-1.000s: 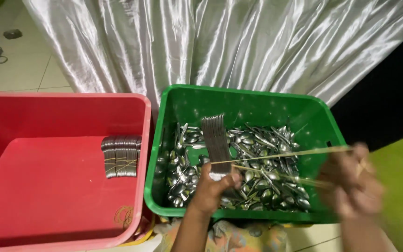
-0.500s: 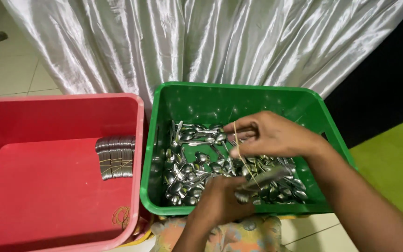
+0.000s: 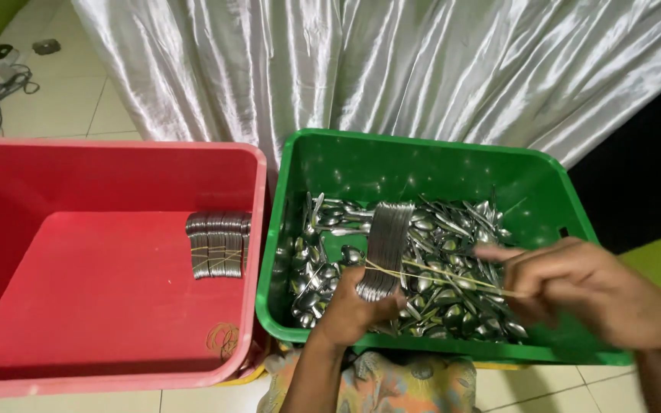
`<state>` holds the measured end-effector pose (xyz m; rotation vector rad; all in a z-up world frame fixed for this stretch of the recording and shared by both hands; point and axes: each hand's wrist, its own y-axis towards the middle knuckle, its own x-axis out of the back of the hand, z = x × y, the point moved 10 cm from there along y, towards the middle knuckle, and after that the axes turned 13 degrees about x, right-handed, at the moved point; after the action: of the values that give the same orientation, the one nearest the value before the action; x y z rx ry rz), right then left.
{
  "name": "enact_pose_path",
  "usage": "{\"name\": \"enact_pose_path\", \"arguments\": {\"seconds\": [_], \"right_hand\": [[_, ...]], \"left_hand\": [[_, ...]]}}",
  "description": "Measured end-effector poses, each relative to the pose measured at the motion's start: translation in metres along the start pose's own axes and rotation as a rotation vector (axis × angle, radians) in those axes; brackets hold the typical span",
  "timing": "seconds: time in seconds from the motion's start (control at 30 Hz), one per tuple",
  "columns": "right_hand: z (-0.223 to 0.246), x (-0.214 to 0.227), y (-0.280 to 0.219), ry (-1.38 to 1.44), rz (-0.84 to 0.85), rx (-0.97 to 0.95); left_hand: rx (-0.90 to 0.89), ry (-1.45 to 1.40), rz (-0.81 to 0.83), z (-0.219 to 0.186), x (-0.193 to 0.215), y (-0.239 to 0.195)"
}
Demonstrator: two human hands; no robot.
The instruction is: The person gathers loose metal spoons from a green bin, aligns them into neat stacks, and secures each stack with a rubber band. The person then places the finished bundles into a red bin. The process repeats throughout the clip.
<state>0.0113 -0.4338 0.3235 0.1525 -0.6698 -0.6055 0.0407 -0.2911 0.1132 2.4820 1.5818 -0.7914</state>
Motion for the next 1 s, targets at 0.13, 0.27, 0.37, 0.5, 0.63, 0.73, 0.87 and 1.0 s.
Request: {"name": "enact_pose_path", "arguments": {"seconds": [0.13,0.27,0.37,0.5,0.63,0.73,0.87,1.0], "right_hand": [[-0.048,-0.006,-0.03,0.782,-0.465,0.345],[-0.101,-0.019,-0.037,1.235,-1.222,0.536],[-0.083,-0.021,-0.013,0.65,-1.059,0.32],[-0.074,0.004,0.009,0.038,-0.592,-0.284],[-0.075,0.003,0.033,-0.308,-0.15,-0.442],[-0.1,0.004,0.026,-0.34,0.14,-0.356],[-0.107,0.034,-0.009,-0.599,0.077,-0.441],[-0.03,0.016,-0.009,-1.008,0.044,-0.087]], "left_hand": [[-0.178,0.058,0.091,-0.015,-0.019,-0.004],[-0.097,0.047,0.012,-0.002,-0.017,0.004],[-0.15,0.109,0.041,-0.007,-0.024,0.0],[-0.105,0.417,0.019,-0.015,-0.034,-0.011],[0.075,0.659,0.003,-0.013,-0.046,-0.022],[-0.004,0.78,-0.051,-0.019,-0.049,-0.027],[-0.039,0.472,-0.036,-0.019,-0.03,-0.021],[-0.103,0.124,0.181,-0.005,-0.021,-0.004]]}}
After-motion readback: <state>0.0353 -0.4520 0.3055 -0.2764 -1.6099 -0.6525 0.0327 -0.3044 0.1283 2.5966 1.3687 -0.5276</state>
